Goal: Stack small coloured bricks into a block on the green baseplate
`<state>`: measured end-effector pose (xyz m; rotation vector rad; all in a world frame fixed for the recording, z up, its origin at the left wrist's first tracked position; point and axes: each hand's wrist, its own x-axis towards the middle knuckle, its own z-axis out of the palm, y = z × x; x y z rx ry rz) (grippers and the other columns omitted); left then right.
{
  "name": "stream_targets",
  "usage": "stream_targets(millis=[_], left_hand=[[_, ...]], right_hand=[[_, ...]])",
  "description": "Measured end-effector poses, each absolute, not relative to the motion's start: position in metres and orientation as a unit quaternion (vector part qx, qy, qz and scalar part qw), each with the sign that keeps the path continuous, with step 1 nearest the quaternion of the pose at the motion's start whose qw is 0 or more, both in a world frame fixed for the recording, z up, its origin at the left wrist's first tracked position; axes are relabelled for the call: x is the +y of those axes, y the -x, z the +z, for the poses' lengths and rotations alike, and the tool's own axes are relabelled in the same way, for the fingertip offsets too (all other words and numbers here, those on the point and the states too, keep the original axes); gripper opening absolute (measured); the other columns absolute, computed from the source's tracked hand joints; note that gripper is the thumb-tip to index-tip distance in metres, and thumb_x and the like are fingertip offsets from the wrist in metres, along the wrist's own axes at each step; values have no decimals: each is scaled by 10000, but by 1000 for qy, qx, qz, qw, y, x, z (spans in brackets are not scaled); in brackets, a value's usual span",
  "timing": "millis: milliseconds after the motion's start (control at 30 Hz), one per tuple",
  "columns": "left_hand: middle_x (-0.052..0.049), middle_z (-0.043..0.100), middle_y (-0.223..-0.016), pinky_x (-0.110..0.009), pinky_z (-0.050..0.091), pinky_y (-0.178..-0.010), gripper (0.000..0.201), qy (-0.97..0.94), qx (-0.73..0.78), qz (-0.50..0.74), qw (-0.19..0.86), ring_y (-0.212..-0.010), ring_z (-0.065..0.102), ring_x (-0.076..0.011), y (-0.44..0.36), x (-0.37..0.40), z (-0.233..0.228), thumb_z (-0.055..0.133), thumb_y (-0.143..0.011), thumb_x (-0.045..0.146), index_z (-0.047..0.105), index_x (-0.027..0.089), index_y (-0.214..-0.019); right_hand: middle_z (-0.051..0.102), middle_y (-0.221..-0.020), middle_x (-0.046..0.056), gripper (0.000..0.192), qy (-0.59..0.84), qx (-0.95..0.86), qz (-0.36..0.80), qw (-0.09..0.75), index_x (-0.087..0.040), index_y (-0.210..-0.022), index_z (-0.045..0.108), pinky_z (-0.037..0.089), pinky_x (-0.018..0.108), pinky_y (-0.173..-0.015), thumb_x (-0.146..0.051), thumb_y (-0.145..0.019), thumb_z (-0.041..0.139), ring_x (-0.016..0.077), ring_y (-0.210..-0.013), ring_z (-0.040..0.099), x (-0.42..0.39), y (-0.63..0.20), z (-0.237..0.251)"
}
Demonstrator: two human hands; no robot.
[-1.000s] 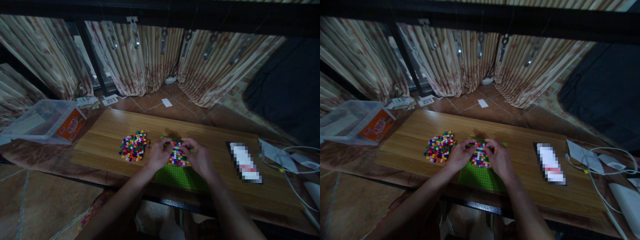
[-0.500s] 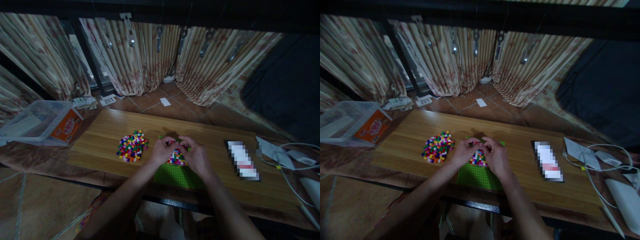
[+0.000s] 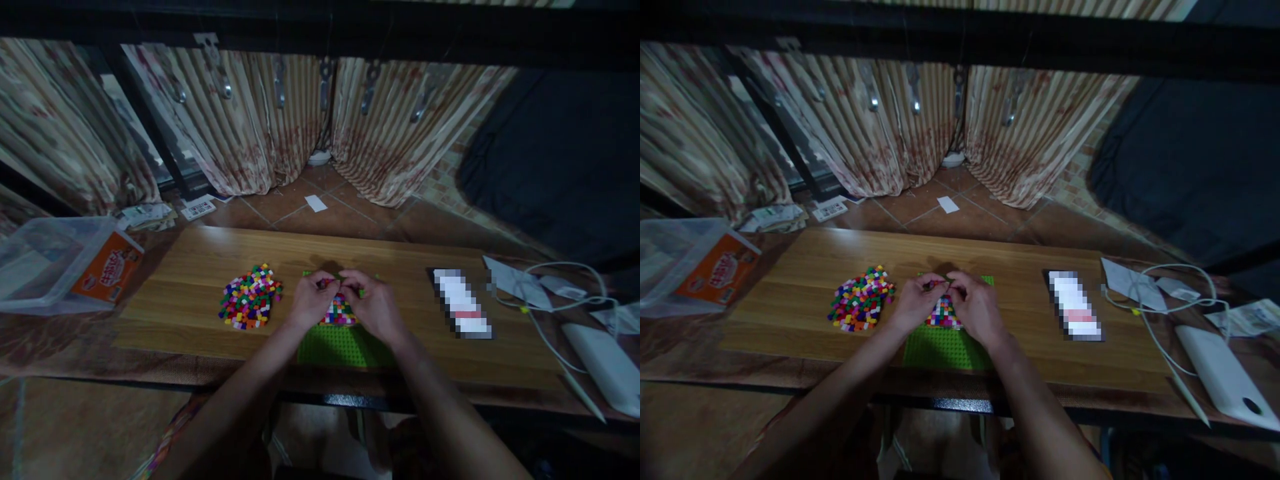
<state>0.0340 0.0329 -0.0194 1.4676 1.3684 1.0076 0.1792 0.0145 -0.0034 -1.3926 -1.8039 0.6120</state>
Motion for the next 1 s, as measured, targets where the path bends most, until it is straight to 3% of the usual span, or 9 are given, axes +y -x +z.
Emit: stream_targets(millis=[233, 333, 733, 1000], left_hand=[[-2, 693, -732, -222, 446, -657, 251, -584, 526, 419, 454, -700, 608, -136, -32, 33, -25, 580, -810, 372, 719, 163, -805], [14, 655, -654, -220, 427, -611, 285, -581, 530, 423, 450, -634, 578, -124, -33, 35, -27, 580, -811, 403, 711, 155, -759], [-2, 681, -663, -229, 430, -608, 189, -548, 563, 427, 448, -625, 592, -127, -39, 40, -24, 609, -761, 306, 718, 161, -710], [-7, 680, -684, -228, 444, -602, 262, -577, 564, 415, 420, -637, 596, -132, -38, 29, -23, 575, -829, 374, 714, 160, -769]], right_hand=[[736, -988, 63, 240, 559, -683, 233, 409, -221, -1041, 681, 532, 361, -856, -241, -850, 537, 198, -886, 687, 14, -182, -6], [733, -997, 69, 240, 560, -684, 232, 406, -215, -1037, 683, 532, 364, -867, -245, -861, 523, 201, -908, 685, 16, -182, -5], [736, -987, 59, 234, 559, -696, 226, 390, -220, -1008, 694, 527, 354, -854, -241, -864, 511, 199, -900, 680, 18, -183, -9], [730, -977, 85, 244, 556, -696, 229, 392, -193, -1009, 693, 527, 385, -835, -296, -871, 521, 218, -869, 678, 15, -186, -10]])
